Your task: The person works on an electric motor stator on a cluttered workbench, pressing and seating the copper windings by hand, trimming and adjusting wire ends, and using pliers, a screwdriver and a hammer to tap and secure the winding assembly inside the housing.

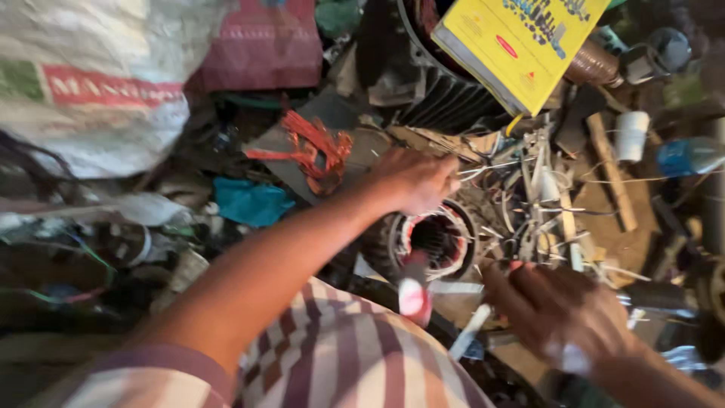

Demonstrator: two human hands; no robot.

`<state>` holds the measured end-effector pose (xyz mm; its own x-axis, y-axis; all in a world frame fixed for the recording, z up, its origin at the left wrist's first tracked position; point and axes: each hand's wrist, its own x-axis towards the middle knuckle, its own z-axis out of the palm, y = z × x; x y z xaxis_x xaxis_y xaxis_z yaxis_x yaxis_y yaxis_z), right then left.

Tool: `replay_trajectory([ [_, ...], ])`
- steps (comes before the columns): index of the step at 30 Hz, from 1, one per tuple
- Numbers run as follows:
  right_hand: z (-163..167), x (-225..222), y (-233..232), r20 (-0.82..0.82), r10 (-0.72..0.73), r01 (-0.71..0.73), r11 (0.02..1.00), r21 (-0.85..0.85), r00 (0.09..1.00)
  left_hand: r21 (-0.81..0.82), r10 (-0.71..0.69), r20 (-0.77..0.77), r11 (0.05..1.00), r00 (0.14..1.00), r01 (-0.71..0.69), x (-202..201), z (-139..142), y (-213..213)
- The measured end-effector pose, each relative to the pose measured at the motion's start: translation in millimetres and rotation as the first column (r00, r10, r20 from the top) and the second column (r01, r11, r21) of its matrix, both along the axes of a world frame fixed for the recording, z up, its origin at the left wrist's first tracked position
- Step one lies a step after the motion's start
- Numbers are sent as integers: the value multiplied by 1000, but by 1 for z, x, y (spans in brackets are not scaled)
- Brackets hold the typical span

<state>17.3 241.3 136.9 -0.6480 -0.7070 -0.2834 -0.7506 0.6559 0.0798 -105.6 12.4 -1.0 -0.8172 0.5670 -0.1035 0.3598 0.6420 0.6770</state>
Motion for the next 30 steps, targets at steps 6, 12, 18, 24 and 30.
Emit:
replay_trajectory([
  [6,-3,-7,-22,-21,-15,20,959,284,1000,-45,33,-201,998,979,-43,7,10,2],
  [12,-10,0,4,8,-116,110,959,263,993,95,49,-94,995,994,-40,6,-3,0],
  [18,-24,0,6,89,-286,227,884,408,954,53,-3,-39,999,999,5,8,0,1],
  [24,-20,-6,-6,53,-141,131,977,167,989,-54,12,35,998,999,-11,8,5,-4],
  [30,-37,-10,13,2,-86,82,961,266,996,-31,33,1,999,999,-33,6,0,-1],
])
